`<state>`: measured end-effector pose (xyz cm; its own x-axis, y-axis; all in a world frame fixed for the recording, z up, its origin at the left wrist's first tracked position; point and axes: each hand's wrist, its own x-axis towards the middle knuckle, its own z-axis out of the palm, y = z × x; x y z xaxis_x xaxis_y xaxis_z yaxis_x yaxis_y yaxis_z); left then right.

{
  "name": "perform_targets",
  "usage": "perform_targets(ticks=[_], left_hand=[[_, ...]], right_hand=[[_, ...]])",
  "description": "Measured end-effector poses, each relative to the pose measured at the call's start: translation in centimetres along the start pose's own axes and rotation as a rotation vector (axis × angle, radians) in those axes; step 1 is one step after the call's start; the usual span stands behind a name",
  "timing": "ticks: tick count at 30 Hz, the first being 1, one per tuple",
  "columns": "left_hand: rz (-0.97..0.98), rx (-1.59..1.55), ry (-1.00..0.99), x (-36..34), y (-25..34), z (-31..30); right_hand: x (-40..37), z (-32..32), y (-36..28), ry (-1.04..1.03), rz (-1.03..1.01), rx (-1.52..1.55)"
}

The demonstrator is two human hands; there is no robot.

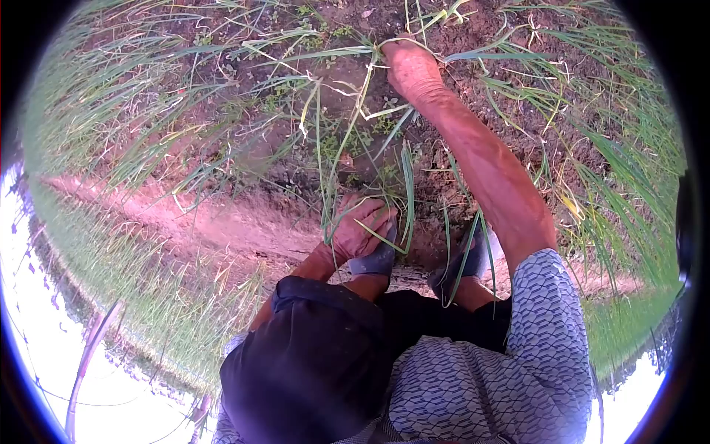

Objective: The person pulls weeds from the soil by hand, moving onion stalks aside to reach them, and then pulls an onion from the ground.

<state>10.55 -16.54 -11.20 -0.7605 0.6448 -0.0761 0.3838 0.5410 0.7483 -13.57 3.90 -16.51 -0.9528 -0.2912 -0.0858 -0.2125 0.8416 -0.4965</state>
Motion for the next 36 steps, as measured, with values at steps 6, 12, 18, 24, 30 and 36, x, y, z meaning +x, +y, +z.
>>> perform_targets(ticks=[6,12,18,24,30,36], left_hand=[[-0.001,0.017,0.018,-0.1,0.1,-0.2],[-0.016,0.022,0.017,0.0,0.3,-0.5],[-0.006,0.047,0.015,-0.3,-0.1,0.0],[-0.015,0.06,-0.002,0.0,0.2,-0.3],[-0.011,0.036,-0.001,0.0,0.1,-0.4],[0.033,0.048,-0.006,0.3,0.0,-0.7]], right_hand=[[1.5,0.1,0.8,-0.061,0.16,-0.219],[2.4,-1.5,4.6,0.365,0.109,0.053],[2.2,-0.5,3.2,0.14,0.078,-0.07],[3.6,-2.0,3.3,-0.144,-0.041,-0.144],[-1.0,-6.2,1.1,-0.447,0.421,0.684],[-2.9,-1.8,0.4,-0.443,-0.133,0.051]])
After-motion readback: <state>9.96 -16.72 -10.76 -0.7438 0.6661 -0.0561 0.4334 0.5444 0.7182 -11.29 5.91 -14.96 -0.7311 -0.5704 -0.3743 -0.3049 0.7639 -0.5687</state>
